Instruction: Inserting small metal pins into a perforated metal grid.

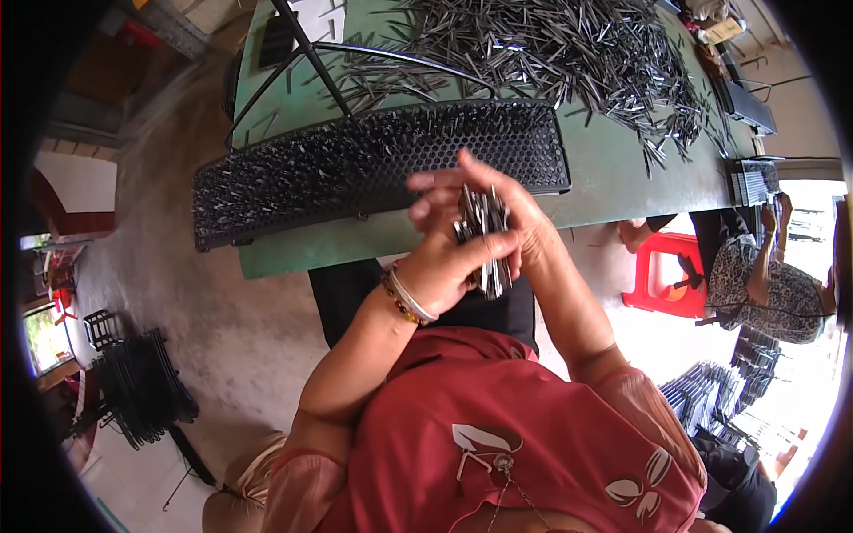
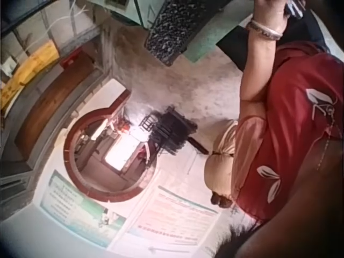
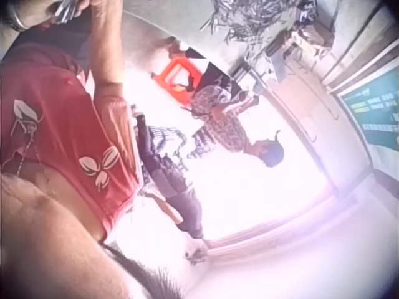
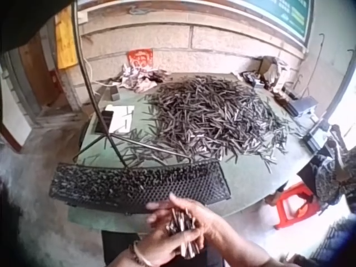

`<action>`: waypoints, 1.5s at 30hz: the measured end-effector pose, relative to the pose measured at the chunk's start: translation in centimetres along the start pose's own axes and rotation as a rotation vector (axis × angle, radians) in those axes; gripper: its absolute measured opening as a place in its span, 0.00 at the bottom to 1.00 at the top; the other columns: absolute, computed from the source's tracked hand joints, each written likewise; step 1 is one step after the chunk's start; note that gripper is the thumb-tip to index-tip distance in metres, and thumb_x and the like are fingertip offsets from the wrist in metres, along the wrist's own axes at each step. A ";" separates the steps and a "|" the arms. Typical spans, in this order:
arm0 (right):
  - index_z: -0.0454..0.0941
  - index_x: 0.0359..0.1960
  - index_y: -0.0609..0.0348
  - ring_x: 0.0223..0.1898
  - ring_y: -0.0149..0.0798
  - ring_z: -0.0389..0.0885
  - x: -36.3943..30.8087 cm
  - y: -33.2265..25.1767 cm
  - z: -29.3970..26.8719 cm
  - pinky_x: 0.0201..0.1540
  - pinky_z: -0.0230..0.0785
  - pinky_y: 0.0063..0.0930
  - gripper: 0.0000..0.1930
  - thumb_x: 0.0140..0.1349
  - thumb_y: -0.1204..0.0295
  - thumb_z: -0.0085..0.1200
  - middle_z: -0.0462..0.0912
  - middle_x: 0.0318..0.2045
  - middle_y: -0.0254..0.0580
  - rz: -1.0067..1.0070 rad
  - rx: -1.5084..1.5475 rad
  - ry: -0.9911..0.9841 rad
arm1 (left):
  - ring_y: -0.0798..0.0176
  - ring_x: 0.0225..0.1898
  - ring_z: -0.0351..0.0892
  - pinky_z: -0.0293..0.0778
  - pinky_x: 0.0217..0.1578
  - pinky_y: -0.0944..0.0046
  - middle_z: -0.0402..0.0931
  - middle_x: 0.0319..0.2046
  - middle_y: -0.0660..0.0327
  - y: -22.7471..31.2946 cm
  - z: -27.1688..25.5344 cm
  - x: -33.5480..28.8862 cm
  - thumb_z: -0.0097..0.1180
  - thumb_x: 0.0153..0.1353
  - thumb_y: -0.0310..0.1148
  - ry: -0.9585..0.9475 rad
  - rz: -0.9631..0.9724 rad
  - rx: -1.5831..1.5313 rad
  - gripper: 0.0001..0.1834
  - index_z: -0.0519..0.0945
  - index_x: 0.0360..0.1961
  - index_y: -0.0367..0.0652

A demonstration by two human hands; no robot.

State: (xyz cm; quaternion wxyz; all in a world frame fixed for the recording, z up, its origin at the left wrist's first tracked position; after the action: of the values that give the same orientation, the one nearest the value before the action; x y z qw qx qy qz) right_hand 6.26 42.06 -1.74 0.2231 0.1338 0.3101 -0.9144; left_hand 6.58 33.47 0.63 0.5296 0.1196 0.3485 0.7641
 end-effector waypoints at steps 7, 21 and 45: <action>0.75 0.46 0.68 0.39 0.42 0.82 -0.1 -0.4 -2.2 0.43 0.77 0.33 0.20 0.66 0.60 0.47 0.82 0.35 0.53 -0.080 -0.181 0.082 | 0.70 0.31 0.76 0.73 0.31 0.71 0.75 0.28 0.65 -2.1 -1.3 -1.2 0.56 0.61 0.34 0.071 -0.121 -0.111 0.11 0.75 0.42 0.40; 0.56 0.62 0.68 0.40 0.41 0.83 -0.8 2.6 -4.4 0.21 0.81 0.21 0.25 0.63 0.75 0.39 0.62 0.62 0.54 -0.148 0.221 0.020 | 0.65 0.28 0.79 0.79 0.32 0.63 0.76 0.28 0.62 -0.9 -3.0 -0.5 0.54 0.60 0.33 0.083 -0.133 -0.180 0.11 0.74 0.41 0.38; 0.78 0.44 0.64 0.43 0.28 0.75 0.5 -5.7 -4.1 0.50 0.66 0.22 0.10 0.62 0.74 0.54 0.80 0.41 0.36 -0.686 -0.550 0.413 | 0.66 0.34 0.76 0.79 0.31 0.64 0.75 0.39 0.60 -3.4 -6.9 -1.0 0.53 0.57 0.27 0.268 -0.187 -0.282 0.13 0.74 0.43 0.35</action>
State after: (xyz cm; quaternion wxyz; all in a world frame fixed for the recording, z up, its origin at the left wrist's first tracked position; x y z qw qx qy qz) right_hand 3.43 48.47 -2.18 -0.1305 0.1385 0.6044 -0.7736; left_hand 5.66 30.46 -6.46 0.5585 -0.0911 0.3148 0.7620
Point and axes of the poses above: each hand's wrist, its own x-axis towards the middle knuckle, its own z-axis out of the palm, y = z × x, the point moved 4 cm from there along x, towards the middle knuckle
